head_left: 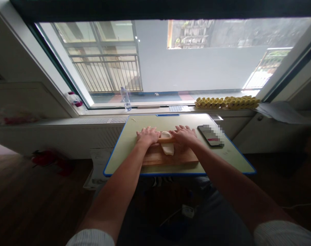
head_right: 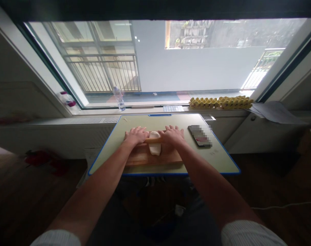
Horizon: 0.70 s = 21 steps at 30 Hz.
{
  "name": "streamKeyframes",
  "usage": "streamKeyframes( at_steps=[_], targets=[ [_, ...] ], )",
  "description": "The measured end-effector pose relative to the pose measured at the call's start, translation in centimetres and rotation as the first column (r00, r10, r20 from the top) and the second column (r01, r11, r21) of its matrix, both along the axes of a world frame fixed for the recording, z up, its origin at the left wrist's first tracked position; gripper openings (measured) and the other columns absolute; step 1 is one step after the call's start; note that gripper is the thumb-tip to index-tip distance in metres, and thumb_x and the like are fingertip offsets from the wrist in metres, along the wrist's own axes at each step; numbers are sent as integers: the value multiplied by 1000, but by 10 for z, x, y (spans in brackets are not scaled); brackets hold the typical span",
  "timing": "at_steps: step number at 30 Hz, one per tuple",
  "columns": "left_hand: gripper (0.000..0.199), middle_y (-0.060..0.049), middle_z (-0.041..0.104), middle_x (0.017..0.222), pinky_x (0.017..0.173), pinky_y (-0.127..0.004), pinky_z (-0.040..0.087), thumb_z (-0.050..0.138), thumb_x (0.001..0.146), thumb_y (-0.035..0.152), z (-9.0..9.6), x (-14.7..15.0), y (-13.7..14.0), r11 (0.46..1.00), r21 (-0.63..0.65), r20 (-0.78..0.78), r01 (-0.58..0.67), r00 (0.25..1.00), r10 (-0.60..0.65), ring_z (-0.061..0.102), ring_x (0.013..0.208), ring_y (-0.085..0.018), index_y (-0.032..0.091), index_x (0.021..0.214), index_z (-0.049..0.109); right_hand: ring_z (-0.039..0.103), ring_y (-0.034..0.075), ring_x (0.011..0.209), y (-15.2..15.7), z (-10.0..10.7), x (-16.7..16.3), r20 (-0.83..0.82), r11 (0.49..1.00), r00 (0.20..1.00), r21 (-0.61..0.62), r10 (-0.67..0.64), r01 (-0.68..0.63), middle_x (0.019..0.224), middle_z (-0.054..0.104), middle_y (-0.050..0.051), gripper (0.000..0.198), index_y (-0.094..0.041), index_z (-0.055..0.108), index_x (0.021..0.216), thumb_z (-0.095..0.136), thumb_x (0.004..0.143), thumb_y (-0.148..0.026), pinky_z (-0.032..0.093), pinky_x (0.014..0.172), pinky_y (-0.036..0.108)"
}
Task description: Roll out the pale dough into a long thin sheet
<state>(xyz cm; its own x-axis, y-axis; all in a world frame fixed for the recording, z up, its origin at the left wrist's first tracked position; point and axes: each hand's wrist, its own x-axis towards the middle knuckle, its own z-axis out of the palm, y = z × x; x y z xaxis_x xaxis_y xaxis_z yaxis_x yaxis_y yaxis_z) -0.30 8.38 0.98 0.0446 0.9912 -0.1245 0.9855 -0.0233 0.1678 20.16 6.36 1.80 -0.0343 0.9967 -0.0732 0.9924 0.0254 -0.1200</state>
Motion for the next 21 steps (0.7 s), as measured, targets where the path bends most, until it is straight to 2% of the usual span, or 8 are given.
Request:
streamKeyframes(
  at_steps=[3, 6, 10, 14, 16, 19, 21],
  targets=[
    [74, -6, 31, 179, 129, -70, 19, 29, 101, 65, 0, 0, 5, 1000, -4, -11, 17, 1000, -17, 30, 162, -38, 35, 167, 43, 40, 39, 150, 3, -5, 2, -78, 999, 996, -7, -37, 37, 169, 45, 12, 73, -28, 51, 161, 30, 106, -70, 31, 119, 65],
    [71, -5, 30, 179, 130, -69, 17, 28, 102, 61, -1, 0, -2, 999, 20, -40, 41, 998, -41, 29, 163, -36, 35, 167, 43, 43, 38, 148, -8, -9, 1, -78, 998, 996, 41, -41, 45, 166, 49, 13, 68, -24, 54, 157, 32, 106, -63, 32, 120, 62],
    [71, -7, 33, 178, 130, -68, 19, 25, 104, 60, -3, 0, -26, 996, 75, -55, 46, 998, -42, 31, 162, -35, 32, 165, 47, 50, 34, 141, -34, -9, -2, -24, 991, 1000, 132, -16, 19, 155, 60, 14, 57, -23, 65, 142, 29, 109, -51, 34, 117, 59],
    [66, -6, 42, 173, 132, -65, 19, 26, 107, 56, -8, 0, -61, 980, 196, -15, 35, 999, -32, 36, 160, -35, 30, 159, 56, 50, 32, 140, -64, -12, -4, 13, 972, 1000, 235, 12, -14, 151, 64, 12, 57, -23, 71, 132, 26, 112, -51, 30, 120, 57],
    [63, -5, 47, 170, 132, -63, 22, 27, 108, 55, -10, -1, -79, 970, 239, 5, 38, 999, -40, 39, 158, -33, 30, 156, 60, 48, 32, 143, -79, -18, -4, 5, 958, 1000, 286, 1, -3, 155, 62, 13, 59, -22, 68, 140, 25, 112, -53, 26, 122, 56],
    [61, -6, 55, 165, 130, -55, 30, 30, 109, 53, -13, -3, -105, 956, 289, 28, 47, 998, -57, 43, 156, -30, 27, 155, 60, 39, 34, 152, -100, -29, -4, -2, 940, 1000, 340, -25, 24, 166, 50, 14, 65, -17, 56, 157, 25, 112, -53, 20, 126, 57],
    [61, -6, 54, 165, 130, -53, 31, 31, 109, 52, -15, -4, -119, 940, 336, 35, 57, 997, -73, 42, 157, -30, 25, 158, 57, 34, 34, 156, -115, -35, -4, -5, 931, 999, 362, -35, 34, 170, 44, 14, 67, -15, 50, 162, 26, 112, -53, 18, 127, 58]
  ],
)
